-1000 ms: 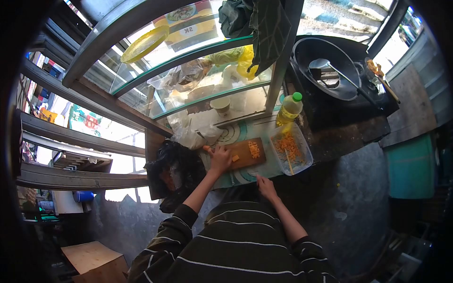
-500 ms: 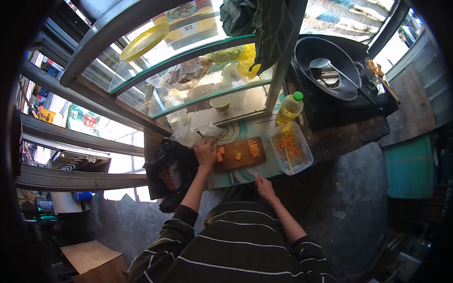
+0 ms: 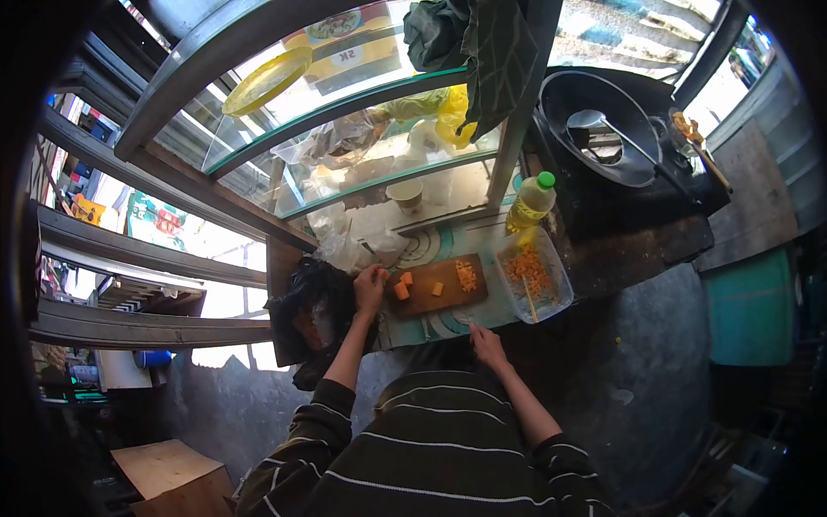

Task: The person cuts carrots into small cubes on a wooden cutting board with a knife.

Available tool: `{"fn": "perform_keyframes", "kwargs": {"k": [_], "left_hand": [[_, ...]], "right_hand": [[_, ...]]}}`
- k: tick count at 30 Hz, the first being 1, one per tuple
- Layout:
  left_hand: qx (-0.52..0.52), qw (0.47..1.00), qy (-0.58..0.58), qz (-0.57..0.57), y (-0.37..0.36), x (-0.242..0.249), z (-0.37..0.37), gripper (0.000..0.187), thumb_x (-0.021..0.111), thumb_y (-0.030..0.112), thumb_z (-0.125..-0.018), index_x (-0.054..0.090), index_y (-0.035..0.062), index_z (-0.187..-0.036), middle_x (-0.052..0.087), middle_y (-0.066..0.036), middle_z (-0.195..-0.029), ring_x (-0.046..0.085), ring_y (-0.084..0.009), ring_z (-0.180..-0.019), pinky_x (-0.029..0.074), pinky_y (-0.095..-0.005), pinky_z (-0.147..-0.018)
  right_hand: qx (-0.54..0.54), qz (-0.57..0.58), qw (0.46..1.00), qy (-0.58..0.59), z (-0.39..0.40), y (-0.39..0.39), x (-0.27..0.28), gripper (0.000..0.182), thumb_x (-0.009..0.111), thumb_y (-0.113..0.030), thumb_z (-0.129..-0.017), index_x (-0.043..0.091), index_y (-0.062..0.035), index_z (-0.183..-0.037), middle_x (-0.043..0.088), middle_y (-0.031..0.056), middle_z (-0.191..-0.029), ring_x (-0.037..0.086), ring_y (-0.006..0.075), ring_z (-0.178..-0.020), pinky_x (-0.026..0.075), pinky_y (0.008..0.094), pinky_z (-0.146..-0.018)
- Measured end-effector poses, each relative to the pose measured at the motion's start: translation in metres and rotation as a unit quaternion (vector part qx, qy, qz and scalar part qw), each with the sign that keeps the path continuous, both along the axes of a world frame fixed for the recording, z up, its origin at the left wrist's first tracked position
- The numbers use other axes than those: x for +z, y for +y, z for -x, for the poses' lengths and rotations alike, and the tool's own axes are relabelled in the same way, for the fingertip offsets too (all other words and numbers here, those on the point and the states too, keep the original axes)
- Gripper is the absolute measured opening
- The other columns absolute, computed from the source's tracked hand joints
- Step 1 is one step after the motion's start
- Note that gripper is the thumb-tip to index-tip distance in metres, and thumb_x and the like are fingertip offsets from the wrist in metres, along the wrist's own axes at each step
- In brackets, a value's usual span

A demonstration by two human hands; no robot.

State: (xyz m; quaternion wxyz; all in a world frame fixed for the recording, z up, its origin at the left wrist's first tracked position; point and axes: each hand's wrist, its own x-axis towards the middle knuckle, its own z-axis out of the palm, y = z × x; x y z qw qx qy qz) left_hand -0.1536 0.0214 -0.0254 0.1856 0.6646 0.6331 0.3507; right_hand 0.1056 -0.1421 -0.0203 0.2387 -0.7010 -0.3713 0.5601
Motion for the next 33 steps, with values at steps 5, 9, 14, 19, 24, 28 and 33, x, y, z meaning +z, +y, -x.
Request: {"fn": "perform_keyframes", "kwargs": {"k": [5, 9, 14, 19, 24, 28, 33], "left_hand": [[-0.062, 0.993, -0.013, 0.099, 0.0, 0.004, -0.005, 0.019, 0.058, 0.017, -0.079, 0.064, 0.0019, -0.09, 0.063, -0.014, -0.079, 0.06, -0.0293, -0.08, 0.046, -0.0363, -0.072], [-0.039, 0.991, -0.041, 0.122, 0.001, 0.003, -0.008, 0.02, 0.058, 0.018, -0.079, 0.064, 0.003, -0.09, 0.063, -0.014, -0.079, 0.06, -0.0293, -0.078, 0.046, -0.0368, -0.071], [-0.038, 0.998, 0.034, -0.025, 0.0, -0.002, -0.007, 0.021, 0.059, 0.017, -0.077, 0.062, 0.0067, -0.096, 0.059, -0.009, -0.088, 0.054, -0.0274, -0.086, 0.042, -0.0365, -0.075], [-0.179, 0.967, 0.168, -0.07, -0.024, 0.039, -0.049, 0.031, 0.062, 0.017, -0.071, 0.059, 0.0095, -0.101, 0.054, -0.006, -0.094, 0.05, -0.0228, -0.094, 0.038, -0.0392, -0.075], [-0.277, 0.924, 0.255, -0.065, -0.028, 0.007, -0.073, 0.031, 0.063, 0.018, -0.069, 0.059, 0.0084, -0.098, 0.055, -0.004, -0.091, 0.049, -0.0206, -0.094, 0.034, -0.0439, -0.079], [-0.273, 0.92, 0.282, -0.003, -0.024, 0.001, -0.081, 0.031, 0.064, 0.022, -0.067, 0.059, 0.0105, -0.096, 0.055, -0.005, -0.093, 0.05, -0.0223, -0.095, 0.034, -0.0406, -0.076], [-0.197, 0.945, 0.258, 0.026, -0.036, 0.007, -0.094, 0.03, 0.065, 0.025, -0.068, 0.06, 0.0103, -0.094, 0.054, -0.006, -0.093, 0.049, -0.0225, -0.095, 0.033, -0.0415, -0.077]], "right_hand": [[0.005, 0.012, 1.0, 0.012, 0.0, 0.001, 0.0, 0.047, 0.041, -0.043, -0.088, 0.052, -0.0009, -0.07, 0.048, 0.0062, -0.053, 0.049, 0.0135, -0.049, 0.039, 0.0289, -0.048], [0.004, 0.001, 1.0, 0.01, 0.001, 0.001, 0.0, 0.047, 0.041, -0.043, -0.088, 0.052, -0.001, -0.069, 0.048, 0.0057, -0.053, 0.049, 0.0128, -0.049, 0.038, 0.0284, -0.048], [0.002, 0.004, 1.0, 0.011, -0.001, 0.001, 0.005, 0.048, 0.041, -0.044, -0.088, 0.052, -0.0013, -0.069, 0.047, 0.0049, -0.052, 0.048, 0.012, -0.047, 0.038, 0.0278, -0.047], [-0.008, 0.014, 1.0, 0.025, 0.0, 0.002, -0.002, 0.048, 0.041, -0.044, -0.088, 0.051, -0.0018, -0.068, 0.046, 0.0042, -0.052, 0.047, 0.0116, -0.047, 0.038, 0.0274, -0.046], [-0.029, 0.037, 0.997, 0.055, 0.01, 0.008, -0.002, 0.049, 0.037, -0.048, -0.089, 0.05, -0.0044, -0.072, 0.043, 0.0018, -0.052, 0.042, 0.0101, -0.041, 0.034, 0.0242, -0.038], [-0.024, 0.034, 0.998, 0.055, 0.018, 0.015, 0.001, 0.047, 0.036, -0.047, -0.089, 0.049, -0.005, -0.072, 0.041, 0.001, -0.05, 0.04, 0.0099, -0.04, 0.033, 0.0246, -0.037], [-0.048, 0.028, 0.996, 0.071, 0.026, 0.024, 0.003, 0.044, 0.035, -0.044, -0.09, 0.047, -0.0064, -0.071, 0.037, -0.0004, -0.049, 0.037, 0.0094, -0.039, 0.032, 0.0246, -0.037]]}}
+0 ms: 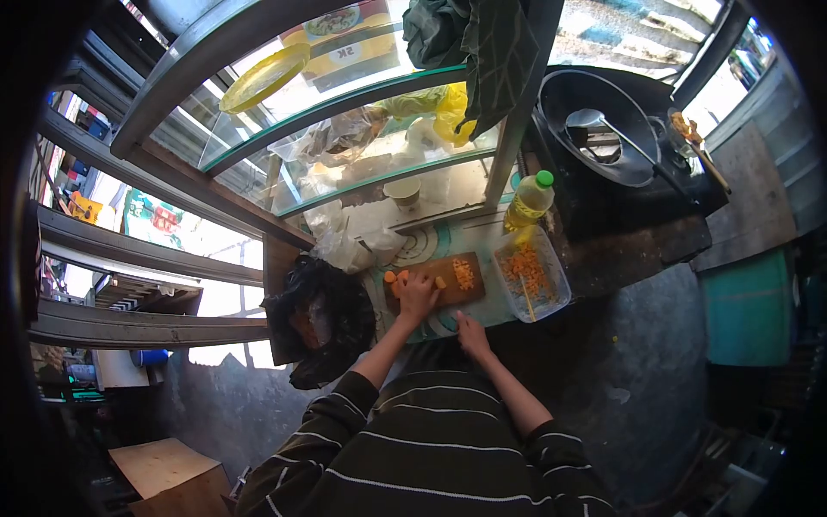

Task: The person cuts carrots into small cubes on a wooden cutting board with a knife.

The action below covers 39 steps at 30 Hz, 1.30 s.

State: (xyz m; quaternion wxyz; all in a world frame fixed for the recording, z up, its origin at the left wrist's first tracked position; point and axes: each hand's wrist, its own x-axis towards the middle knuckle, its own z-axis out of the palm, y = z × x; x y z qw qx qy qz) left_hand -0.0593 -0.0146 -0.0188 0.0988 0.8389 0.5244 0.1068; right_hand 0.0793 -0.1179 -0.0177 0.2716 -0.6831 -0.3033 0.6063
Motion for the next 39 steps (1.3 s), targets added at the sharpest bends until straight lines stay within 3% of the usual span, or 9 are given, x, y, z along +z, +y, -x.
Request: {"fn": "perform_keyframes", "kwargs": {"k": [6, 10, 12, 25, 27, 31, 33, 37, 39], "left_hand": [[0.061, 0.998, 0.01, -0.006, -0.007, -0.003, -0.004, 0.033, 0.066, 0.027, -0.068, 0.06, 0.0116, -0.097, 0.054, -0.005, -0.095, 0.049, -0.0219, -0.094, 0.032, -0.0419, -0.078], [0.065, 0.998, 0.004, -0.014, -0.008, -0.005, -0.004, 0.032, 0.067, 0.026, -0.068, 0.061, 0.0124, -0.096, 0.054, -0.004, -0.094, 0.049, -0.0214, -0.093, 0.032, -0.0421, -0.078], [0.066, 0.998, 0.005, -0.021, -0.007, -0.005, -0.004, 0.031, 0.067, 0.026, -0.068, 0.061, 0.0126, -0.095, 0.055, -0.004, -0.093, 0.049, -0.0212, -0.093, 0.032, -0.0422, -0.078], [0.053, 0.998, 0.005, -0.027, -0.002, -0.012, -0.001, 0.028, 0.067, 0.03, -0.067, 0.064, 0.0134, -0.089, 0.056, 0.0, -0.088, 0.049, -0.0193, -0.089, 0.032, -0.0417, -0.078], [0.049, 0.998, 0.008, -0.026, -0.002, -0.011, -0.002, 0.029, 0.068, 0.031, -0.067, 0.064, 0.0131, -0.089, 0.056, 0.0, -0.086, 0.049, -0.0187, -0.089, 0.032, -0.041, -0.079], [0.045, 0.999, 0.007, -0.021, 0.001, -0.003, -0.001, 0.034, 0.069, 0.033, -0.064, 0.063, 0.0133, -0.092, 0.057, -0.001, -0.089, 0.05, -0.0197, -0.09, 0.032, -0.042, -0.079], [0.047, 0.999, 0.005, -0.002, 0.001, -0.001, 0.001, 0.037, 0.07, 0.032, -0.062, 0.063, 0.0137, -0.094, 0.058, -0.002, -0.091, 0.051, -0.0208, -0.091, 0.032, -0.0435, -0.08], [0.021, 1.0, -0.015, 0.012, 0.012, 0.01, 0.005, 0.053, 0.072, 0.03, -0.059, 0.057, 0.0151, -0.107, 0.057, -0.004, -0.093, 0.051, -0.0217, -0.095, 0.036, -0.0403, -0.079], [0.004, 1.0, -0.001, 0.018, 0.02, 0.015, 0.01, 0.058, 0.073, 0.029, -0.058, 0.054, 0.0153, -0.111, 0.057, -0.004, -0.095, 0.051, -0.0219, -0.096, 0.037, -0.039, -0.079]], "right_hand": [[0.06, -0.141, 0.979, -0.133, 0.001, 0.0, -0.031, 0.048, 0.035, -0.044, -0.09, 0.048, -0.0029, -0.07, 0.043, 0.0031, -0.053, 0.044, 0.0125, -0.047, 0.036, 0.0276, -0.044], [0.068, -0.125, 0.977, -0.157, -0.005, 0.0, -0.02, 0.05, 0.035, -0.044, -0.09, 0.048, -0.0004, -0.069, 0.045, 0.0052, -0.056, 0.046, 0.0146, -0.051, 0.037, 0.0301, -0.049], [0.108, -0.052, 0.983, -0.141, -0.007, 0.001, -0.012, 0.054, 0.028, -0.045, -0.09, 0.054, 0.0025, -0.088, 0.054, 0.0271, -0.088, 0.049, 0.0427, -0.092, 0.039, 0.042, -0.074], [0.14, -0.078, 0.965, -0.208, 0.0, 0.009, -0.005, 0.058, 0.026, -0.046, -0.09, 0.059, 0.0014, -0.09, 0.056, 0.0271, -0.09, 0.049, 0.0426, -0.093, 0.039, 0.0466, -0.078], [0.14, -0.107, 0.965, -0.195, -0.002, 0.014, -0.008, 0.058, 0.029, -0.046, -0.091, 0.053, 0.0057, -0.077, 0.053, 0.0269, -0.074, 0.052, 0.0424, -0.079, 0.039, 0.0438, -0.067], [0.126, -0.121, 0.966, -0.192, -0.002, 0.018, -0.008, 0.06, 0.029, -0.047, -0.09, 0.051, 0.0065, -0.074, 0.053, 0.027, -0.072, 0.052, 0.0428, -0.077, 0.039, 0.0435, -0.066], [0.111, -0.135, 0.966, -0.191, 0.0, 0.015, -0.009, 0.061, 0.03, -0.048, -0.09, 0.049, 0.0064, -0.071, 0.05, 0.0236, -0.065, 0.052, 0.0382, -0.068, 0.039, 0.0417, -0.063], [0.127, -0.079, 0.975, -0.163, -0.005, 0.013, -0.024, 0.059, 0.027, -0.047, -0.09, 0.058, 0.0032, -0.087, 0.055, 0.028, -0.086, 0.049, 0.0441, -0.091, 0.039, 0.0443, -0.075], [0.086, -0.147, 0.974, -0.147, -0.005, 0.008, -0.029, 0.055, 0.032, -0.047, -0.09, 0.045, 0.0008, -0.066, 0.044, 0.0094, -0.055, 0.046, 0.0178, -0.051, 0.038, 0.0336, -0.05]]}}
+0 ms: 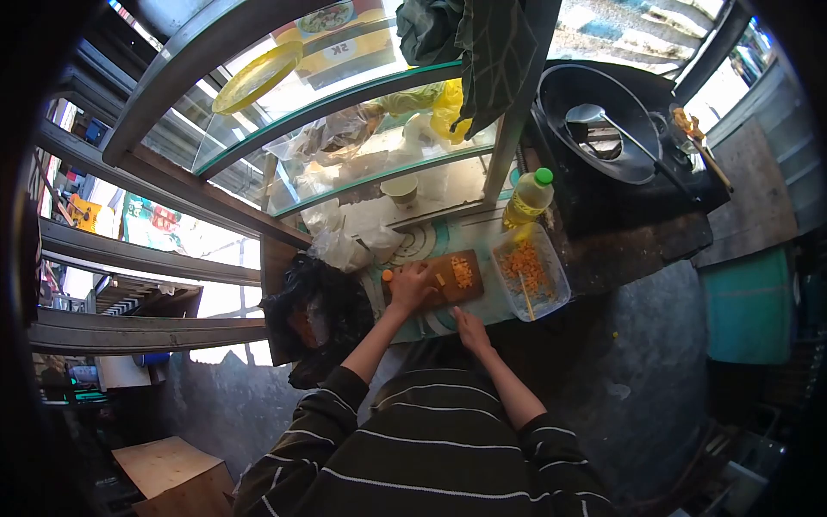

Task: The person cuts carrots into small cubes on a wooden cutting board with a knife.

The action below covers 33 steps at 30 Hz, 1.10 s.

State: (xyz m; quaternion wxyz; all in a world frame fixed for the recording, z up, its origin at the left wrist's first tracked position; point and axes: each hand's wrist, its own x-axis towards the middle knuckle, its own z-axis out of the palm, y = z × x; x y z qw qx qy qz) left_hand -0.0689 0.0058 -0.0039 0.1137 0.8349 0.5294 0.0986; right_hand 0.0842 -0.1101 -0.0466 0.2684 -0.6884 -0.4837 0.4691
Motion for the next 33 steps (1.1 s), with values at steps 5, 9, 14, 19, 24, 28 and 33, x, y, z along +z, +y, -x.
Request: {"fn": "perform_keyframes", "kwargs": {"k": [5, 9, 14, 19, 24, 28, 33], "left_hand": [[-0.126, 0.991, -0.043, -0.017, 0.012, 0.007, 0.002, 0.052, 0.068, 0.02, -0.06, 0.055, 0.0164, -0.11, 0.053, -0.003, -0.103, 0.05, -0.0219, -0.099, 0.039, -0.0378, -0.077], [-0.236, 0.969, -0.012, -0.076, 0.021, -0.021, 0.006, 0.043, 0.064, 0.018, -0.062, 0.057, 0.0166, -0.105, 0.053, -0.003, -0.101, 0.049, -0.0215, -0.1, 0.039, -0.0374, -0.077], [-0.285, 0.956, 0.036, -0.067, 0.02, -0.022, 0.0, 0.02, 0.055, 0.017, -0.071, 0.062, 0.0165, -0.09, 0.054, -0.002, -0.094, 0.05, -0.0195, -0.095, 0.039, -0.0357, -0.076], [-0.114, 0.991, -0.041, -0.058, -0.003, -0.024, -0.01, 0.014, 0.062, 0.018, -0.067, 0.063, 0.0113, -0.079, 0.056, -0.006, -0.088, 0.053, -0.0225, -0.088, 0.039, -0.0375, -0.072], [-0.001, 0.993, -0.099, -0.066, -0.017, -0.025, -0.021, 0.015, 0.065, 0.015, -0.064, 0.063, 0.0075, -0.077, 0.057, -0.008, -0.088, 0.053, -0.025, -0.086, 0.04, -0.0393, -0.069], [0.013, 0.993, -0.111, -0.044, -0.015, -0.031, -0.02, 0.015, 0.066, 0.017, -0.066, 0.065, 0.0086, -0.078, 0.057, -0.008, -0.086, 0.053, -0.0242, -0.085, 0.041, -0.0381, -0.07], [0.025, 0.988, -0.143, -0.044, -0.015, -0.032, -0.02, 0.015, 0.066, 0.017, -0.065, 0.066, 0.0092, -0.078, 0.057, -0.007, -0.082, 0.053, -0.0236, -0.083, 0.04, -0.0379, -0.07]], "right_hand": [[-0.079, 0.071, 0.99, 0.096, -0.01, -0.012, 0.025, 0.052, 0.034, -0.047, -0.09, 0.044, -0.0055, -0.061, 0.042, 0.003, -0.05, 0.043, 0.0125, -0.041, 0.034, 0.0271, -0.039], [-0.13, 0.116, 0.979, 0.103, -0.022, -0.022, 0.038, 0.052, 0.036, -0.048, -0.089, 0.043, -0.005, -0.06, 0.042, 0.0037, -0.048, 0.044, 0.0122, -0.042, 0.036, 0.0279, -0.041], [-0.131, 0.147, 0.976, 0.093, -0.025, -0.029, 0.034, 0.052, 0.035, -0.048, -0.089, 0.045, -0.0045, -0.062, 0.044, 0.004, -0.049, 0.046, 0.0124, -0.043, 0.037, 0.028, -0.042], [-0.101, 0.132, 0.983, 0.084, -0.015, -0.022, 0.019, 0.053, 0.034, -0.047, -0.089, 0.047, -0.0006, -0.066, 0.046, 0.0098, -0.053, 0.051, 0.0207, -0.049, 0.04, 0.033, -0.049], [-0.027, 0.05, 0.998, 0.021, -0.003, -0.017, 0.001, 0.049, 0.032, -0.04, -0.091, 0.049, 0.0048, -0.078, 0.051, 0.025, -0.072, 0.05, 0.0409, -0.073, 0.038, 0.041, -0.068], [-0.016, 0.037, 0.999, -0.004, -0.004, -0.017, 0.004, 0.051, 0.033, -0.043, -0.091, 0.048, 0.0009, -0.07, 0.047, 0.0095, -0.056, 0.048, 0.0182, -0.052, 0.039, 0.0341, -0.053], [-0.019, 0.037, 0.999, 0.018, -0.007, -0.019, 0.001, 0.05, 0.035, -0.043, -0.091, 0.046, -0.001, -0.067, 0.044, 0.0058, -0.054, 0.045, 0.0147, -0.048, 0.038, 0.0307, -0.047]]}}
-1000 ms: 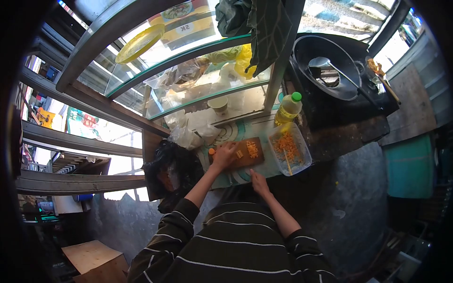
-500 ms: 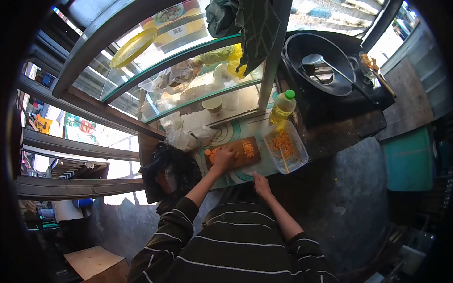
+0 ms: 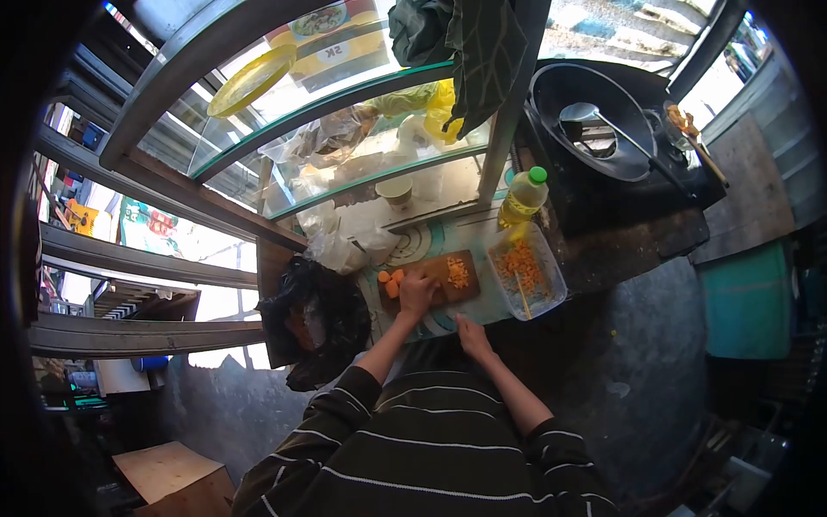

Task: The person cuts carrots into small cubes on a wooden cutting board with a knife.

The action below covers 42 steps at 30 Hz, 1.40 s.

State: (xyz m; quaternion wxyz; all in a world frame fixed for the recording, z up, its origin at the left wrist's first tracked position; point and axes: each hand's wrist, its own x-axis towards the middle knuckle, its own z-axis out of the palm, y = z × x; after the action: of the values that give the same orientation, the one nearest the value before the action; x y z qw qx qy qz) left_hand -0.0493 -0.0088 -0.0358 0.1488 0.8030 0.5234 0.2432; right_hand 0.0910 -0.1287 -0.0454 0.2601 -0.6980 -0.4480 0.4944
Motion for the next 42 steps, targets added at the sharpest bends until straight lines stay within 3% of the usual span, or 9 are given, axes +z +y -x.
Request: {"fn": "perform_keyframes", "kwargs": {"k": [4, 6, 10, 12, 16, 18, 26, 36, 42], "left_hand": [[0.006, 1.0, 0.008, 0.002, -0.002, 0.003, -0.001, 0.013, 0.067, 0.017, -0.065, 0.066, 0.0096, -0.076, 0.057, -0.005, -0.08, 0.053, -0.0228, -0.081, 0.039, -0.0377, -0.07], [0.011, 1.0, 0.014, 0.002, -0.001, 0.003, 0.001, 0.013, 0.066, 0.017, -0.065, 0.066, 0.0097, -0.076, 0.057, -0.004, -0.079, 0.053, -0.0227, -0.08, 0.039, -0.0376, -0.07], [0.009, 1.0, -0.001, 0.005, 0.0, 0.001, 0.001, 0.012, 0.067, 0.018, -0.065, 0.066, 0.011, -0.075, 0.057, -0.004, -0.077, 0.053, -0.0239, -0.077, 0.039, -0.0382, -0.067], [0.009, 1.0, -0.004, 0.011, -0.001, 0.004, 0.001, 0.012, 0.067, 0.018, -0.065, 0.066, 0.0113, -0.075, 0.057, -0.004, -0.077, 0.053, -0.0236, -0.077, 0.038, -0.0384, -0.068], [0.017, 1.0, 0.011, 0.006, -0.004, 0.006, 0.0, 0.01, 0.067, 0.017, -0.065, 0.066, 0.0109, -0.072, 0.056, -0.003, -0.074, 0.052, -0.0202, -0.078, 0.034, -0.0369, -0.071], [0.02, 1.0, 0.018, -0.002, -0.003, 0.004, 0.001, 0.01, 0.067, 0.017, -0.065, 0.066, 0.0112, -0.072, 0.055, -0.003, -0.074, 0.052, -0.0198, -0.078, 0.033, -0.0369, -0.071], [0.022, 0.995, 0.076, -0.063, -0.007, 0.004, -0.002, 0.011, 0.067, 0.02, -0.064, 0.065, 0.0144, -0.073, 0.054, 0.001, -0.074, 0.051, -0.018, -0.078, 0.031, -0.0387, -0.071], [0.003, 0.998, 0.06, -0.007, -0.004, -0.002, 0.003, 0.011, 0.067, 0.022, -0.066, 0.065, 0.0153, -0.074, 0.054, 0.002, -0.077, 0.05, -0.0162, -0.079, 0.031, -0.0392, -0.073], [-0.011, 0.99, 0.117, -0.081, -0.008, -0.001, 0.003, 0.012, 0.064, 0.02, -0.065, 0.062, 0.0158, -0.076, 0.052, 0.001, -0.075, 0.049, -0.0191, -0.078, 0.03, -0.0404, -0.071]], "right_hand": [[0.002, -0.01, 1.0, -0.004, -0.001, 0.001, 0.004, 0.05, 0.035, -0.043, -0.091, 0.045, -0.0018, -0.065, 0.043, 0.0036, -0.053, 0.043, 0.0131, -0.046, 0.037, 0.0293, -0.044], [-0.01, 0.053, 0.999, -0.004, -0.001, 0.001, 0.013, 0.05, 0.031, -0.04, -0.09, 0.05, 0.0047, -0.079, 0.052, 0.0263, -0.075, 0.05, 0.0433, -0.078, 0.038, 0.0425, -0.068], [-0.016, 0.072, 0.997, 0.012, 0.004, 0.003, 0.018, 0.05, 0.031, -0.04, -0.09, 0.049, 0.0049, -0.078, 0.052, 0.026, -0.074, 0.05, 0.0437, -0.077, 0.038, 0.0428, -0.067], [-0.009, -0.039, 0.998, -0.041, 0.009, 0.005, 0.015, 0.052, 0.032, -0.042, -0.091, 0.047, 0.0016, -0.067, 0.046, 0.0114, -0.054, 0.05, 0.021, -0.052, 0.04, 0.0341, -0.052], [0.003, -0.021, 0.997, -0.074, 0.011, 0.007, 0.025, 0.053, 0.03, -0.041, -0.091, 0.049, 0.0043, -0.072, 0.051, 0.0194, -0.061, 0.053, 0.0347, -0.062, 0.041, 0.0403, -0.06], [0.031, 0.029, 0.996, -0.084, 0.01, 0.011, 0.032, 0.052, 0.029, -0.042, -0.091, 0.056, 0.0024, -0.093, 0.055, 0.0274, -0.091, 0.049, 0.042, -0.095, 0.039, 0.0458, -0.076], [0.038, 0.023, 0.996, -0.08, 0.011, 0.036, 0.033, 0.054, 0.028, -0.043, -0.091, 0.057, 0.0024, -0.089, 0.056, 0.0265, -0.088, 0.049, 0.0424, -0.092, 0.039, 0.0467, -0.075], [0.049, 0.029, 0.992, -0.112, 0.011, 0.029, 0.033, 0.055, 0.028, -0.043, -0.091, 0.058, 0.0021, -0.086, 0.056, 0.0263, -0.086, 0.05, 0.0427, -0.09, 0.039, 0.0466, -0.076], [0.018, 0.021, 0.997, -0.077, 0.014, 0.025, 0.031, 0.055, 0.028, -0.044, -0.091, 0.058, 0.0016, -0.089, 0.056, 0.0268, -0.089, 0.05, 0.0431, -0.092, 0.039, 0.0469, -0.077]]}}
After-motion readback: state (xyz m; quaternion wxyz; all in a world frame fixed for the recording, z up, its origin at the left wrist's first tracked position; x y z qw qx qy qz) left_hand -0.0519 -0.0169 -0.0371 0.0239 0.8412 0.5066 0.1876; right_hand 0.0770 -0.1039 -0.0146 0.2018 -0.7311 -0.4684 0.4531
